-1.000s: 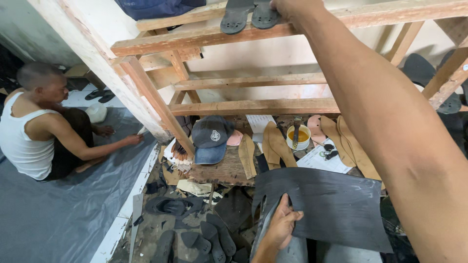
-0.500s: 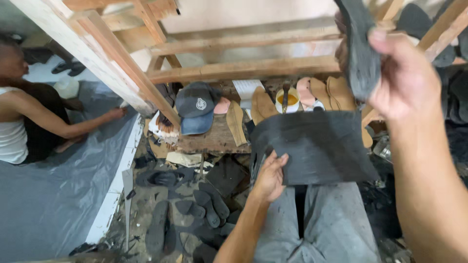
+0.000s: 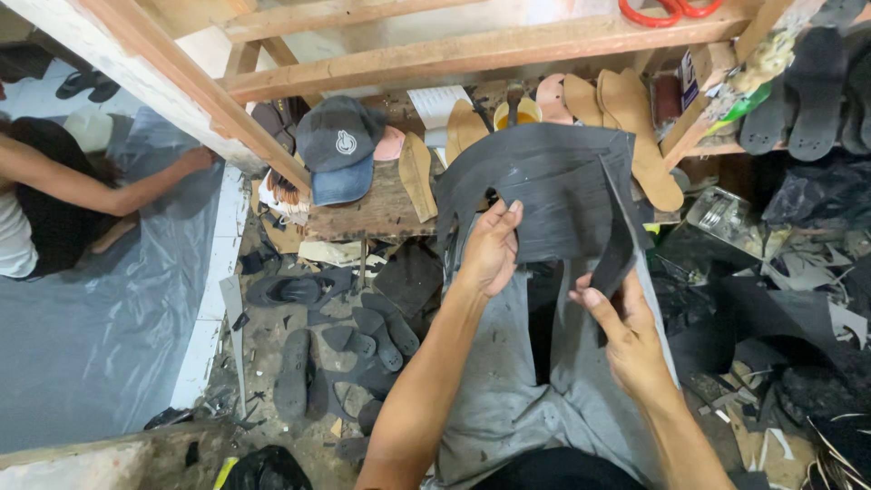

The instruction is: The person uses red-handled shears to cut shoe insoles from a large sheet of black rubber material. They place a template on the sheet, cut around it, and then trim the edges of the cut piece. The finished insoles are placed on a nearby wooden shelf.

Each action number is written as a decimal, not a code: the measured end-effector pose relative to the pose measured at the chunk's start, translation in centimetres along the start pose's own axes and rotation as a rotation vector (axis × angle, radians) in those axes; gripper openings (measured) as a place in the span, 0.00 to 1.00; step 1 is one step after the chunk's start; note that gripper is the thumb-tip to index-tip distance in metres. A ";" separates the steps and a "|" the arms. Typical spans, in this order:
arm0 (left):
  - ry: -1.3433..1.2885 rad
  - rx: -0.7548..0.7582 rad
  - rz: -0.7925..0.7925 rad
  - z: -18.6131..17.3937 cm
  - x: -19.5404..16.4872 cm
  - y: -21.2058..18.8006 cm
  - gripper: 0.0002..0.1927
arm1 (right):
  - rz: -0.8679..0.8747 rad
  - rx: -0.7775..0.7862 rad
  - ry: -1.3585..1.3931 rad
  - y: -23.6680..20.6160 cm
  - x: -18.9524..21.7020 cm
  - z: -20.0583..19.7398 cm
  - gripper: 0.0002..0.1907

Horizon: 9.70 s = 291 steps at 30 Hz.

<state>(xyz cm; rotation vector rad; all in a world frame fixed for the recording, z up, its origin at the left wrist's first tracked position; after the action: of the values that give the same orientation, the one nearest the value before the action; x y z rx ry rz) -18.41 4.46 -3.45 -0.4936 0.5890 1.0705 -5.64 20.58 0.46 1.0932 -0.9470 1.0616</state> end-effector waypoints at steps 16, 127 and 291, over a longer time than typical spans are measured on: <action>-0.165 -0.070 0.015 -4.7 3.0 -0.5 0.17 | -0.209 -0.034 -0.758 -0.8 1.1 4.5 0.33; 0.194 -0.309 -0.013 -3.5 -3.5 -11.9 0.19 | 0.264 0.190 -0.336 0.3 -0.9 7.8 0.24; 1.030 -0.669 0.700 6.7 -10.4 -9.4 0.07 | 0.512 0.572 -0.362 4.0 0.4 -3.1 0.28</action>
<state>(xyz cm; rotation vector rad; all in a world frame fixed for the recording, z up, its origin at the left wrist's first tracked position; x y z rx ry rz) -12.14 -1.94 9.29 -1.5440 1.3759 1.6624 -9.20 24.20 1.05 1.5962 -1.2948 1.6537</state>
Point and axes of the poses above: each hand's wrist, its own y-axis towards the middle knuckle, its own z-axis out of the palm, x = y × z, the point moved 9 cm from there along y, towards the middle knuckle, and after that the axes turned 11 degrees about -z, right-handed, at the moved point
